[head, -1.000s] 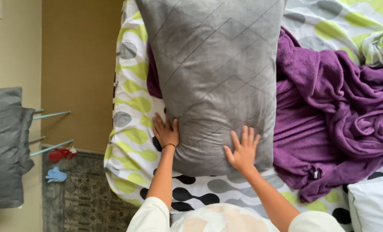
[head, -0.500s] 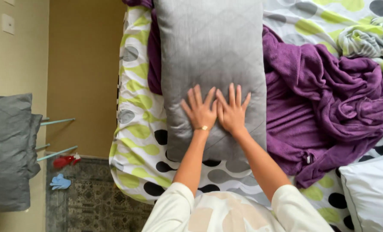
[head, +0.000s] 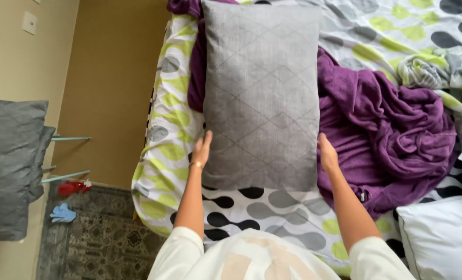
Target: The person inserts a white pillow into a gray pillowcase on a bed. They align the corners, pull the case over the pillow, and smooth the fabric to fit it properly.
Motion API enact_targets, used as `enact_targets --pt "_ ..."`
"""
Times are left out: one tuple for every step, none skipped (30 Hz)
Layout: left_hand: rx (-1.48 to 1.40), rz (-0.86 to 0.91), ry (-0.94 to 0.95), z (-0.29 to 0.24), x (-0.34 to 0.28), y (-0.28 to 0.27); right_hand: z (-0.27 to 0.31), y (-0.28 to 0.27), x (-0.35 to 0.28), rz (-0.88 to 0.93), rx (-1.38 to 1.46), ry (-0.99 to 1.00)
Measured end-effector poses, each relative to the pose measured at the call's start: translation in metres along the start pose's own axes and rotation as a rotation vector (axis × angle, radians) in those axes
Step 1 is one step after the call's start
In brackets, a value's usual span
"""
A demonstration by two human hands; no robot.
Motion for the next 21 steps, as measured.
enact_targets --pt "0.001 0.003 -0.004 0.005 0.005 0.014 0.008 0.017 -0.014 0.0 -0.002 0.005" --pt "0.083 -0.035 -0.017 0.007 0.012 0.021 0.024 0.037 -0.024 0.032 0.043 -0.023" --pt "0.165 -0.072 -0.031 0.009 0.02 0.029 0.041 0.057 -0.034 0.065 0.088 -0.051" --pt "0.164 -0.075 -0.033 0.002 0.0 0.027 0.036 0.057 -0.037 0.069 0.087 -0.052" --pt "0.1 -0.232 0.074 -0.017 -0.021 0.011 0.038 0.045 -0.037 -0.045 0.096 -0.128" --pt "0.036 -0.386 0.187 -0.039 -0.041 -0.003 0.041 0.031 -0.038 -0.164 0.108 -0.206" --pt "0.036 -0.386 0.19 -0.033 -0.055 -0.012 0.034 0.026 -0.052 -0.166 0.11 -0.208" --pt "0.0 -0.28 0.151 -0.023 -0.065 -0.01 0.03 0.022 -0.064 -0.135 0.144 -0.224" --pt "-0.036 -0.173 0.112 -0.014 -0.076 -0.007 0.026 0.018 -0.076 -0.104 0.178 -0.24" --pt "-0.042 -0.176 0.117 0.014 -0.056 -0.009 0.024 0.012 -0.081 -0.105 0.177 -0.248" --pt "0.039 -0.078 0.047 0.048 -0.035 -0.001 0.01 0.024 -0.084 0.056 0.159 -0.112" --pt "0.121 0.021 -0.024 0.083 -0.015 0.008 -0.007 0.036 -0.092 0.214 0.138 0.025" --pt "0.115 0.02 -0.02 0.064 -0.017 0.001 -0.006 0.033 -0.081 0.212 0.135 0.019" --pt "0.115 -0.025 -0.03 0.045 -0.016 -0.014 0.002 0.032 -0.069 0.199 0.199 -0.033" --pt "0.114 -0.071 -0.04 0.025 -0.016 -0.029 0.01 0.03 -0.057 0.185 0.262 -0.086" --pt "0.115 -0.076 -0.041 -0.004 -0.013 -0.031 0.03 0.03 -0.046 0.19 0.264 -0.088" --pt "0.018 -0.085 0.002 -0.036 -0.01 -0.034 0.053 0.023 -0.035 0.115 0.219 -0.121" --pt "-0.069 -0.092 0.039 -0.065 -0.01 -0.039 0.07 0.019 -0.029 0.041 0.178 -0.145" --pt "-0.059 -0.094 0.034 -0.072 0.001 -0.038 0.063 0.028 -0.006 0.047 0.185 -0.137" --pt "-0.103 -0.04 0.029 -0.085 0.015 -0.027 0.055 0.039 0.02 0.113 0.233 -0.077" --pt "-0.148 0.014 0.024 -0.098 0.028 -0.017 0.048 0.05 0.044 0.179 0.28 -0.017"
Point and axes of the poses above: each hand's wrist, its own x-axis towards the middle knuckle, its own y-axis out of the palm, z = x × y, the point moved 10 cm from there along x, towards the middle knuckle, and after that the axes turned 6 degrees about x, right-handed, at the moved point
